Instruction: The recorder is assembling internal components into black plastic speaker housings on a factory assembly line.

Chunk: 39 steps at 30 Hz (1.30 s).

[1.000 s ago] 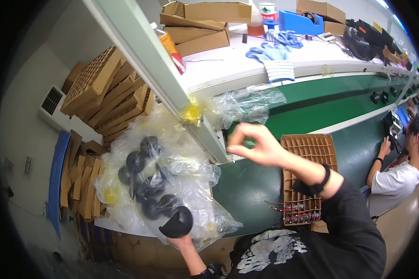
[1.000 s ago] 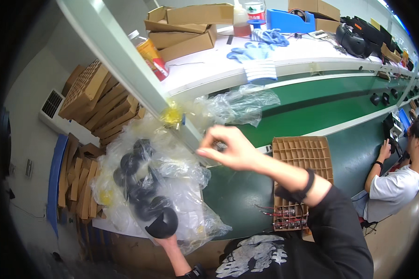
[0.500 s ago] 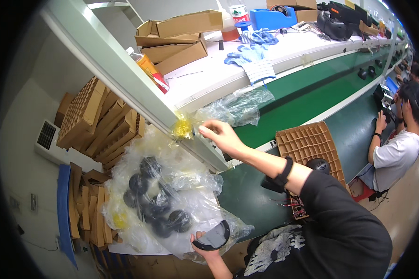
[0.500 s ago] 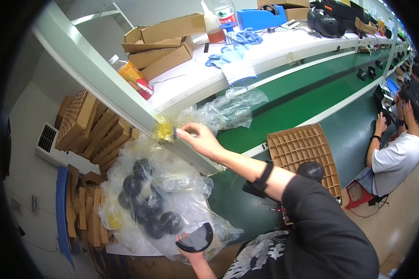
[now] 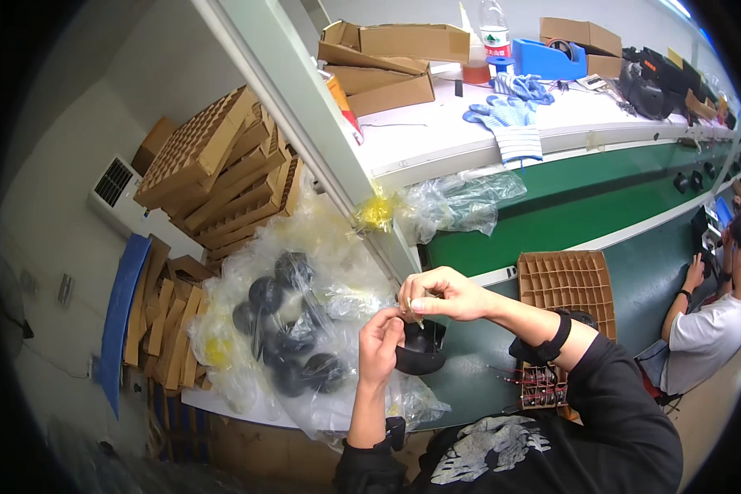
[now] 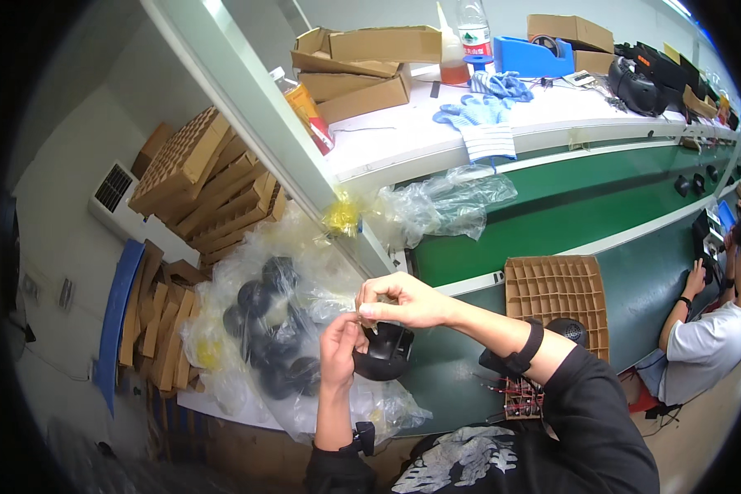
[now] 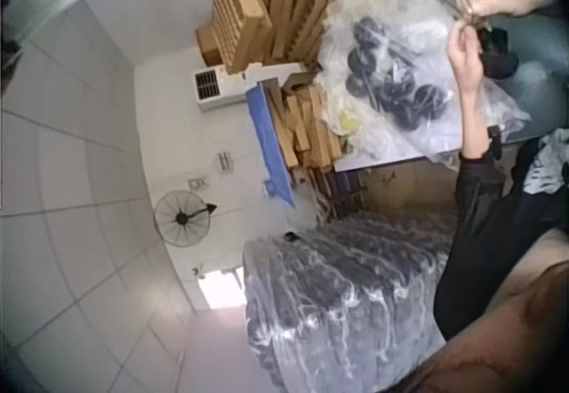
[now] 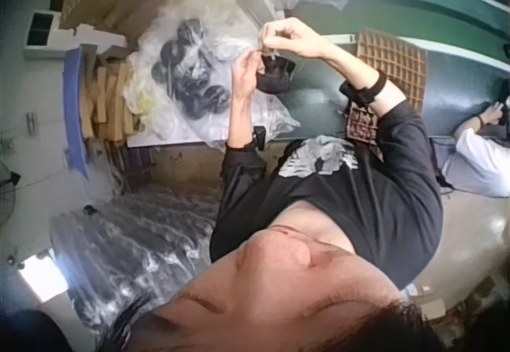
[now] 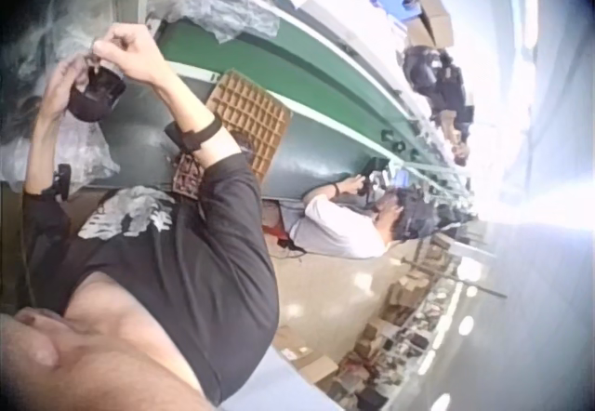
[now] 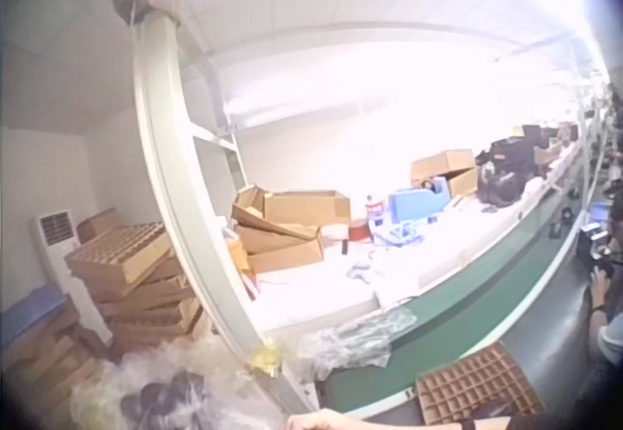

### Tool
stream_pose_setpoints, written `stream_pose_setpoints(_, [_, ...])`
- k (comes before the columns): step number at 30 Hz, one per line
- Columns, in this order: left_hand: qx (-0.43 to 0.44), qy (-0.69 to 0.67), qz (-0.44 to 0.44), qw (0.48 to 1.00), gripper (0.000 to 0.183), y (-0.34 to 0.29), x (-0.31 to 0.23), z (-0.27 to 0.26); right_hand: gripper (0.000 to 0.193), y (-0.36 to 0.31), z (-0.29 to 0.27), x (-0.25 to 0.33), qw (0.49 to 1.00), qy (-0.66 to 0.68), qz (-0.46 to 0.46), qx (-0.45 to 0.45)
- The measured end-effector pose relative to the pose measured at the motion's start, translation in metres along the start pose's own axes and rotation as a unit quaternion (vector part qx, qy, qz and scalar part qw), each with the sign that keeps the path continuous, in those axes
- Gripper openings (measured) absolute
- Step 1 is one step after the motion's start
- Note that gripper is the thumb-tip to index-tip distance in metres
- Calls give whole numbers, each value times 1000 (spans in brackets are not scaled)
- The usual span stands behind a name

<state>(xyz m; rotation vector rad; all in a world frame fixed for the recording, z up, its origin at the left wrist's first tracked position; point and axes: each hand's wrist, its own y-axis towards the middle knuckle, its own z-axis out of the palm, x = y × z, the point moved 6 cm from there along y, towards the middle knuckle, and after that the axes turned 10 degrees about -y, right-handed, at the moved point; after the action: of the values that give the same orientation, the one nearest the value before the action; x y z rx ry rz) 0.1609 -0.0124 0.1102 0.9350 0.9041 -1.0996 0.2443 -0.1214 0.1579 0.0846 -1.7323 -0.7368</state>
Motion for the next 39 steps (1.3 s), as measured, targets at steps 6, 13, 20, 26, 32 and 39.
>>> stream_pose_setpoints(6, [-67, -54, 23, 996, 6, 24, -7, -9, 21, 8, -23, 14, 988, -154, -5, -29])
stream_pose_setpoints(13, [-181, 429, 269, 843, 20, 86, -50, -9, 32, 47, -82, 17, 748, -617, 100, -223])
stream_pose_setpoints(20, [-330, 536, 164, 760, 37, 118, -33, -58, 54, 45, -101, -11, 664, -689, 183, -226])
stream_pose_setpoints(26, [-246, -74, 12, 966, 48, 58, 59, -73, 87, -82, -86, -30, 872, -461, 133, -100])
stream_pose_setpoints(32, [-92, -302, -342, 885, 62, -9, 150, 62, 102, -212, -13, -44, 888, -334, 277, -155])
stream_pose_setpoints(39, [-24, -22, -351, 936, 45, -57, 197, 96, 83, -347, -130, -116, 810, 79, 425, -396])
